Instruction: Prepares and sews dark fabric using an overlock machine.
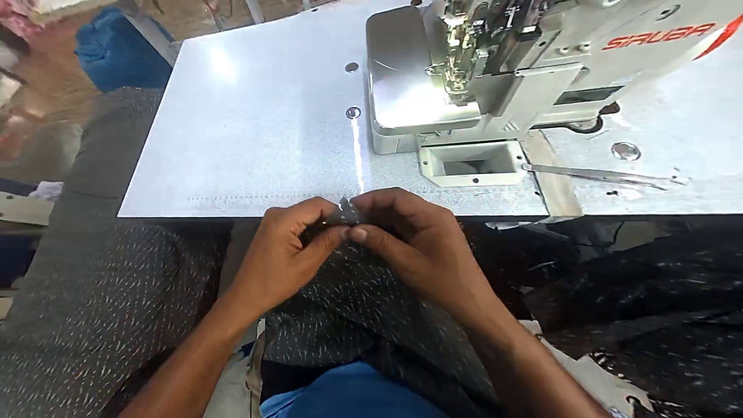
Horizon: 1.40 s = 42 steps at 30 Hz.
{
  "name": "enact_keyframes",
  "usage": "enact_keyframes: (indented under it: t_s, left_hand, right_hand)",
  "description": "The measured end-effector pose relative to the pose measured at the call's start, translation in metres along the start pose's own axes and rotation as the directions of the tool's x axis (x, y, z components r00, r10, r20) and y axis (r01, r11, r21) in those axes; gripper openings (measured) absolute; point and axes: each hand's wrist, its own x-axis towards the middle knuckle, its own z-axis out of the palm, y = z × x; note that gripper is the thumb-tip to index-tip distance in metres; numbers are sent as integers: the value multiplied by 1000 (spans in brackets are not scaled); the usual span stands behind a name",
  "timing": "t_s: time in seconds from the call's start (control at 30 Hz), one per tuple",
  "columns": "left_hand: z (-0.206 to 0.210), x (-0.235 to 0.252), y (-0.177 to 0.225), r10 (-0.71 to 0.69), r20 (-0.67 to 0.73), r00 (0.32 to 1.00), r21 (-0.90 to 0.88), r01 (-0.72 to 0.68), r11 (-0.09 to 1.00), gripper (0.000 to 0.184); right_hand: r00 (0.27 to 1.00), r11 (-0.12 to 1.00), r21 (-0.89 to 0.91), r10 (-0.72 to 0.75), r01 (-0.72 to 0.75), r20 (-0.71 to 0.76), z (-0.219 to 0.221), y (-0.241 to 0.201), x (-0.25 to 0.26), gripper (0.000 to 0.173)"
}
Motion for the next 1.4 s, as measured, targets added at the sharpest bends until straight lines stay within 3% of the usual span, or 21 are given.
enact_keyframes:
  t_s: [0.1,0.23,0.37,0.43,0.53,0.8,0.93,1.03,1.13,1.2,1.27,1.4]
  left_hand:
    - [-2,-8,-2,-68,-21,997,-51,67,996,12]
    - [7,-16,-12,-243,-51,969,-331,214,919,26]
    - [14,-18,-8,-475,46,879,-713,362,600,24]
    - [15,-20,-6,-552,123,825,-784,422,456,18]
    - [16,-23,1,-611,188,769,-805,478,353,15]
    - [21,-21,7,-697,143,703,-815,483,320,18]
    - [26,-17,8,-764,172,621,-856,478,196,20]
    - [27,-20,4,-703,195,684,-840,486,240,25]
    - [28,-25,1,-586,223,779,-804,486,341,33]
    - [28,-24,0,-549,164,819,-771,454,447,23]
    - [28,-22,1,-582,103,806,-774,433,462,14]
    - [26,-19,0,-671,58,740,-813,425,398,16]
  right_hand:
    - [998,1000,-6,-16,16,-64,9,3,5,9]
    - [985,986,-118,-128,114,-120,16,10,1,7]
    - [972,943,-247,-235,223,-19,14,13,0,19]
    - [957,908,-305,-265,288,114,9,12,3,28]
    - [937,871,-360,-266,334,226,2,10,5,20]
    - [963,909,-339,-180,240,200,2,11,5,6]
    - [924,739,-555,-323,383,207,3,12,0,11]
    - [889,670,-598,-420,440,183,2,16,-9,9]
    - [942,792,-521,-323,319,87,2,20,-9,9]
    - [951,823,-487,-304,293,60,2,17,-4,7]
    - [937,788,-530,-346,314,41,4,14,-5,4]
    - [873,644,-642,-481,415,81,8,16,-12,4]
